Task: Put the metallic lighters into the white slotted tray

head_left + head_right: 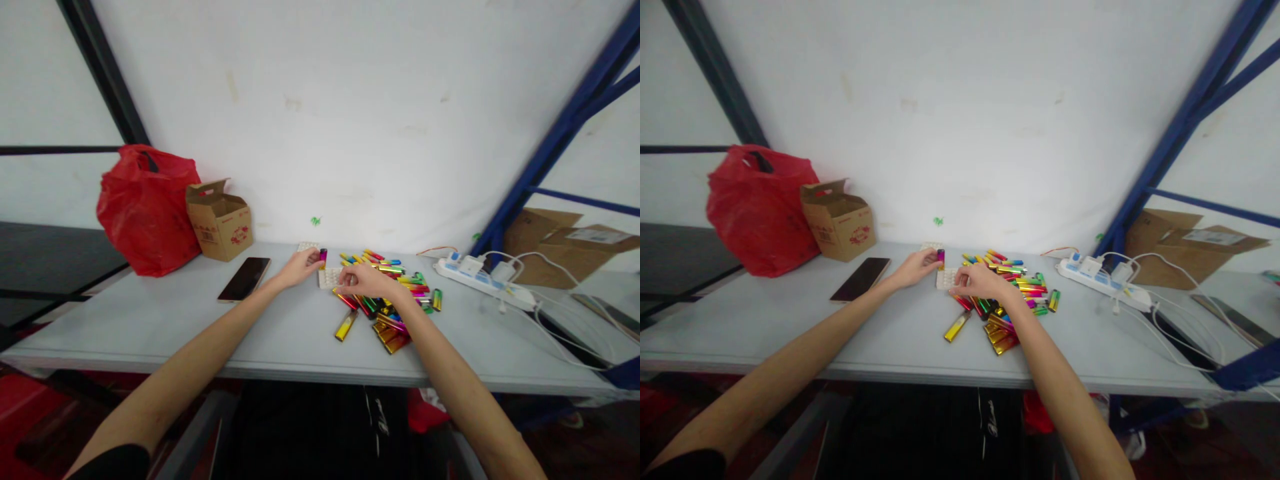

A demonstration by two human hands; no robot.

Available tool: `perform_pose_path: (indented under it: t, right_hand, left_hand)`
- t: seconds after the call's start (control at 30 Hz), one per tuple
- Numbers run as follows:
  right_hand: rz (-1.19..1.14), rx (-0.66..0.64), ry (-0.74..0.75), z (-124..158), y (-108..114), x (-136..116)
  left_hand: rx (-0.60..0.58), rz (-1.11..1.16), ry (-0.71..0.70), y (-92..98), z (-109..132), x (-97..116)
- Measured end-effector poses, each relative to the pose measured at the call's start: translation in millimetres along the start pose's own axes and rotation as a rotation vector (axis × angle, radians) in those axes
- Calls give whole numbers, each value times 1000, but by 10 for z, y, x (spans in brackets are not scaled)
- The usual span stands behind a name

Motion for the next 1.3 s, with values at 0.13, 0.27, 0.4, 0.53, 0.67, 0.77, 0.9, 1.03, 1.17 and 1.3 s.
perform_pose_path:
  t: [0.13,0.27,0.4,0.53,0.67,0.77,0.9,1.03,1.17,1.3]
  right_hand:
    - [-9,-33,0,13,2,-8]
    - [45,9,40,9,8,-22]
    - [180,29,66,6,8,-20]
    - [175,-31,10,17,-17,27]
    - [148,-72,-66,35,-37,41]
    - [136,-79,-67,37,-42,11]
    - [136,-105,-46,25,-40,-29]
    - [168,-157,-70,17,-19,-55]
    - [183,-181,-90,13,-1,-87]
    - [212,-171,-109,6,-12,-103]
  left_hand:
    - [14,-29,-1,10,4,6]
    - [19,-31,7,24,0,-38]
    - [21,-36,4,33,0,-48]
    - [52,-42,0,69,-4,-6]
    - [30,-63,18,89,-1,2]
    - [7,-54,17,75,4,-15]
    - [13,-59,4,58,4,-36]
    - [14,-63,13,55,0,-61]
    - [-4,-36,12,50,0,-77]
    - [-31,6,10,44,2,-64]
Point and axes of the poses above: each hand's wrist, its own z-axis away from the middle knuckle, its own y-axis out of the back of the hand, x = y × z, the point moved 1 cm from there along -z, towards the middle knuckle, and after that the axes turned 2 degrees about z, right-handed, at the moved point
